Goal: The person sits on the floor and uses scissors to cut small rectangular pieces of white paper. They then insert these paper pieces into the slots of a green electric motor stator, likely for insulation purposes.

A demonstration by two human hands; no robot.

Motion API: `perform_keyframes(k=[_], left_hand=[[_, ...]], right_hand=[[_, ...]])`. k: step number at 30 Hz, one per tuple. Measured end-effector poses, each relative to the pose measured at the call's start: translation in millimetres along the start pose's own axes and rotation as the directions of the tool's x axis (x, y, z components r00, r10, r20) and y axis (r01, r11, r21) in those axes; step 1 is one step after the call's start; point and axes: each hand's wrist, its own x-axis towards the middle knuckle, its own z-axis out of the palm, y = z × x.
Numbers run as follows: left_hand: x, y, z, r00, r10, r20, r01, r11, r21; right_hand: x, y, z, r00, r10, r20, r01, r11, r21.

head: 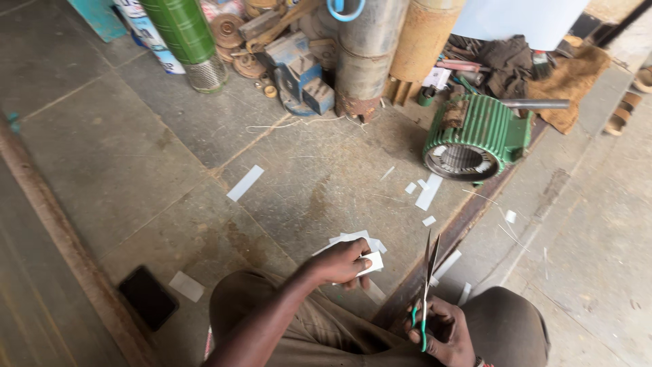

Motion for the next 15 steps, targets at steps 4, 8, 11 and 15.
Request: perform_keyframes(k=[4, 8, 11, 15], left_hand=[[52, -44, 9, 0.863, 0.368, -0.345, -0.178, 0.862, 0.474], [80, -69, -18, 0.877, 0.289, -0.383, -0.070, 0.867, 0.494], [90, -77, -51, 0.896, 0.180, -0.405, -0.043, 0.944, 0.326], [74, -88, -132, 0.740, 0.119, -0.662, 0.130, 0.940, 0.314]], right_hand=[[9, 24, -10, 0.995, 0.017, -0.097, -0.012, 0.998, 0.054], [16, 56, -36, 0.999, -0.031, -0.044, 0.032, 0.999, 0.025], [19, 82, -43, 0.988, 0.076, -0.135, -0.072, 0.997, 0.036], [30, 96, -42, 0.950, -0.058, -0.307, 0.133, 0.963, 0.232]])
